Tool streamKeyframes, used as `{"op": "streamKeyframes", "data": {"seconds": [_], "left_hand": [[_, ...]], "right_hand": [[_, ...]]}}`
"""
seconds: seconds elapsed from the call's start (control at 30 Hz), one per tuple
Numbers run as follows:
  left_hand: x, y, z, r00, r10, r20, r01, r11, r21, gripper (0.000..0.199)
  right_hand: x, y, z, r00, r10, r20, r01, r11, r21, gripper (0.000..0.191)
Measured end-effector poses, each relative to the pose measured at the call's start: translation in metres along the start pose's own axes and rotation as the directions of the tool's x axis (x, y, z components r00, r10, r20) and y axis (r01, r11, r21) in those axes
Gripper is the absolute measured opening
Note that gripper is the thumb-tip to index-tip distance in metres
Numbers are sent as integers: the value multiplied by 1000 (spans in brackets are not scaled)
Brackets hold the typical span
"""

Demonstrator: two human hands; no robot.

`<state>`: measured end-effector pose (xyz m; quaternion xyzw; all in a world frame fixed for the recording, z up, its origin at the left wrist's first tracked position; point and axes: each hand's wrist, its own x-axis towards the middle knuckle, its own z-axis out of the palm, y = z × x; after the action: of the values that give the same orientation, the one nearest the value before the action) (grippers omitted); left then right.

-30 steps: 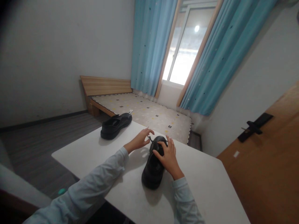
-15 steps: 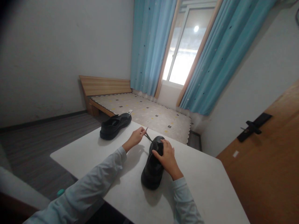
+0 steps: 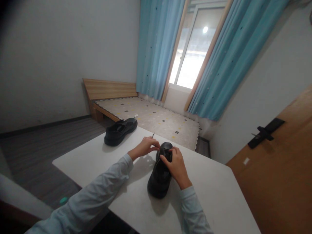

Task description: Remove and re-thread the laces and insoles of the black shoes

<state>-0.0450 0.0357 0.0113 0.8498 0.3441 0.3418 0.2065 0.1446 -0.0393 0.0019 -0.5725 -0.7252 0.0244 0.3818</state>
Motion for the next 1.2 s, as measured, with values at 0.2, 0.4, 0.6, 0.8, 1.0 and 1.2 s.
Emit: {"op": "streamKeyframes", "data": {"seconds": [0.2, 0.4, 0.6, 0.8, 1.0, 1.2], "left_hand": [[8, 1, -3, 946, -288, -148, 181, 850, -495, 18], [11, -1, -9, 881, -472, -13, 110, 232, -966, 13], [9, 4, -15, 907, -387, -165, -80, 227, -971, 17], [8, 10, -17, 879, -346, -329, -235, 287, -929, 26], [7, 11, -13, 912, -270, -309, -166, 447, -879, 26], [5, 15, -15, 913, -300, -276, -37, 614, -789, 32]], "right_hand": [[1, 4, -6, 991, 113, -78, -106, 990, 91, 38], [1, 33, -6, 972, 210, -103, -190, 966, 176, 27], [3, 38, -9, 968, 239, -78, -224, 961, 164, 22], [4, 39, -11, 952, 286, -109, -266, 949, 173, 27], [5, 34, -10, 951, 275, -143, -237, 942, 236, 28], [6, 28, -11, 954, 260, -152, -216, 942, 258, 31]]}}
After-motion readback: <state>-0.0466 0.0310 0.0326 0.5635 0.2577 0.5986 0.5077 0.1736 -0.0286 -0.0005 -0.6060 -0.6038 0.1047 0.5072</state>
